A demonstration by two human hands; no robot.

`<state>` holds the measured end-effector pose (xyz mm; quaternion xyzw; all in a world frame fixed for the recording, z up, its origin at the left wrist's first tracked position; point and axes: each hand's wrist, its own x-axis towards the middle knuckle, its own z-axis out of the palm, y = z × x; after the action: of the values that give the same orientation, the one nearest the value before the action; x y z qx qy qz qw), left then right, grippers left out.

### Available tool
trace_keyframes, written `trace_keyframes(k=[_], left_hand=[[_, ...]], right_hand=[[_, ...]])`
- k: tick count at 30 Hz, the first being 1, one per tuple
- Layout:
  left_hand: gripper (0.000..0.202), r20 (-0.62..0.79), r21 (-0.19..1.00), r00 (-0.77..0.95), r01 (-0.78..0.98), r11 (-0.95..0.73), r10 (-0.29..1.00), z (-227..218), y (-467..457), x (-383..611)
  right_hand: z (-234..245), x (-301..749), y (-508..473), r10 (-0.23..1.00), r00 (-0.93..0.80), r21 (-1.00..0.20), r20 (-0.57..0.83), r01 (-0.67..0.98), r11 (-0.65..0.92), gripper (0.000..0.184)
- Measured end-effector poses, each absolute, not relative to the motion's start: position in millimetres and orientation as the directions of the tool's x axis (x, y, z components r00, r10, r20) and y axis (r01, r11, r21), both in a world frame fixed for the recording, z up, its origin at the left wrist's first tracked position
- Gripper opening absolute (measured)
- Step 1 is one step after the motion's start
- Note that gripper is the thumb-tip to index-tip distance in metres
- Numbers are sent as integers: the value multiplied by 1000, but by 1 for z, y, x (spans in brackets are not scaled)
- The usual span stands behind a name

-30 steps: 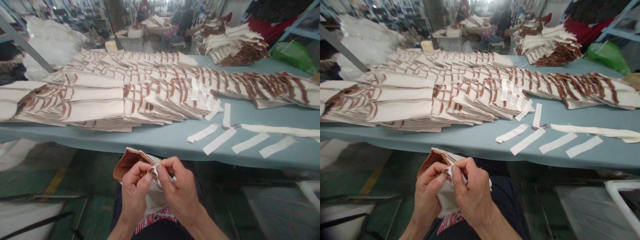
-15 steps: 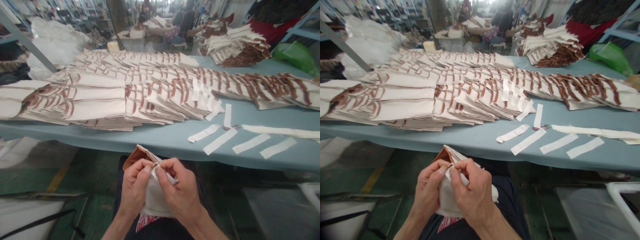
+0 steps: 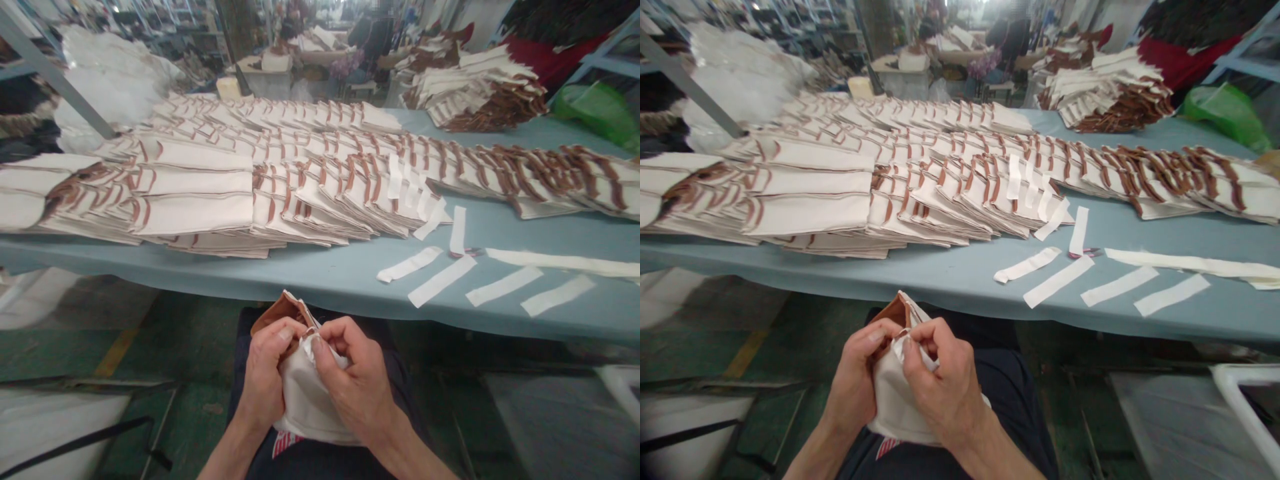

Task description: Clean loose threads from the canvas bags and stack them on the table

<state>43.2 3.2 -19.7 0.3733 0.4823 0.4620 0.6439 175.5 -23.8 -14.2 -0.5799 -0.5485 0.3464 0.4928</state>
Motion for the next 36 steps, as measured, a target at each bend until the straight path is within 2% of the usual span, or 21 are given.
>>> trace_keyframes(k=[5,13,15,18,24,27,30,36], left_hand=[[31,-336,875,142,-317,365,931,-24,1,42],[31,-386,852,169,-311,421,907,-34,-9,36],[33,-378,875,182,-252,415,908,-38,-13,31],[32,-324,937,210,-66,344,922,-40,-19,21],[36,-206,964,288,221,145,935,-27,-27,5],[36,-236,939,302,317,136,924,-24,-30,-2],[35,-273,931,312,323,169,910,-24,-28,-8],[32,-177,953,392,298,58,903,-14,-13,-4]], right_hand=[[-18,172,-27,987,139,-968,86,247,50,11],[-37,168,-35,991,84,-988,-104,102,-112,15],[-45,167,-39,983,55,-984,-174,27,-176,19],[-52,164,-44,966,28,-964,-256,-81,-253,26],[-52,158,-45,948,-70,-916,-311,-243,-318,38],[-53,158,-45,951,-55,-925,-304,-220,-309,34],[-51,161,-44,968,-9,-957,-253,-145,-251,26],[-28,169,-34,995,87,-994,-54,92,-62,19]])
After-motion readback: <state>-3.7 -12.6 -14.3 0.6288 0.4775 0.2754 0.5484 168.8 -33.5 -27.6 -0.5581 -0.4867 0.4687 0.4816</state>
